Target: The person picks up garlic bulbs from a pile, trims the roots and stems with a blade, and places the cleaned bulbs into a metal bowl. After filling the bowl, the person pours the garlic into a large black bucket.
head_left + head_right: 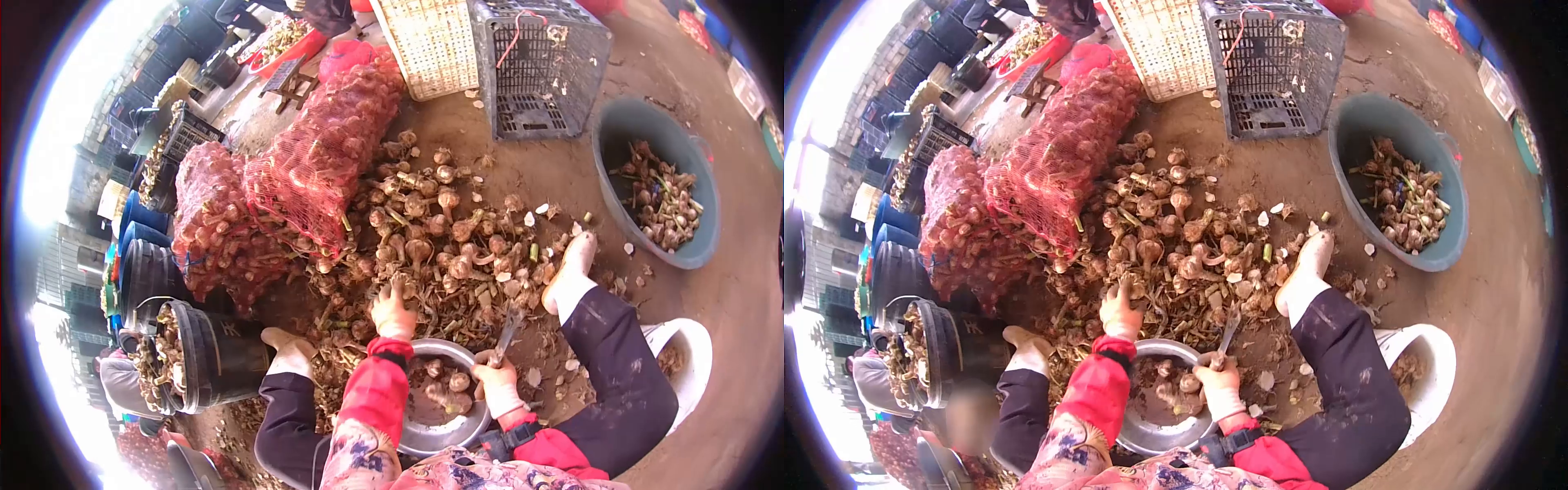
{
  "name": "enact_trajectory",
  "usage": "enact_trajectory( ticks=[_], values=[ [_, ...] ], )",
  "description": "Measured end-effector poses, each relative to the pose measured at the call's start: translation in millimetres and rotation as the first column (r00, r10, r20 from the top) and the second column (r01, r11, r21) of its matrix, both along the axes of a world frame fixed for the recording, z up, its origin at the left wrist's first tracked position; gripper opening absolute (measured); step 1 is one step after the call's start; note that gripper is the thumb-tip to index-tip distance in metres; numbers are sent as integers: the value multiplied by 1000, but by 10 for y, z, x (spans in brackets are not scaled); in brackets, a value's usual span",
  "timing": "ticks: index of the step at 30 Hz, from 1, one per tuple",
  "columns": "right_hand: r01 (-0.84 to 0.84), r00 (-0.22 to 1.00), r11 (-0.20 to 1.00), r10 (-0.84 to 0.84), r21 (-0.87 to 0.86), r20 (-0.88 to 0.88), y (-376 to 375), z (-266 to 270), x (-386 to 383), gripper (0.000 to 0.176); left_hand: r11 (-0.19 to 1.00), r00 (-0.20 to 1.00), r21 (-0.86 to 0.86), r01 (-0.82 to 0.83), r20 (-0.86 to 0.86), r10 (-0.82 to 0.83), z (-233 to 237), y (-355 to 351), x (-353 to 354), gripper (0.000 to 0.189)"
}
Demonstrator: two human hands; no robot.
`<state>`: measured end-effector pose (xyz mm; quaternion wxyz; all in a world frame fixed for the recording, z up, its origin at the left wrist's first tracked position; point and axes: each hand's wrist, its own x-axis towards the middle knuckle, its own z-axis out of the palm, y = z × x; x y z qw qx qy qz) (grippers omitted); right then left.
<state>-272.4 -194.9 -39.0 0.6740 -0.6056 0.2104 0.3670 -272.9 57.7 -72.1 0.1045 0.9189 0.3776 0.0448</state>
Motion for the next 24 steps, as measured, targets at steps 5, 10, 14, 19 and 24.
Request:
enact_trajectory(
  ticks=[5, 10, 14, 19, 24],
  values=[
    [-6, 997, 1000, 6, 0, 76, 18, -145, -61, 16, 997, 916, -40, -71, -399, 49, 23, 312, 543, 54],
    [51, 997, 997, -48, 53, -54, 41, 45, 97, 14, 687, 537, -692, 221, 674, 507, 358, 627, 361, 68],
    [24, 999, 987, -18, 161, -39, 24, 23, 85, 20, 498, 438, -818, 288, 575, 691, 862, 652, 61, 69],
    [82, 990, 978, -102, 194, 94, -83, 226, 90, 25, 370, 551, -828, 422, 558, 620, 1399, -128, -261, 84],
    [-204, 448, 925, 379, -320, 809, -160, 464, 42, 27, 487, 806, -801, 347, 520, 281, 1535, -762, -610, 93]
  ],
)
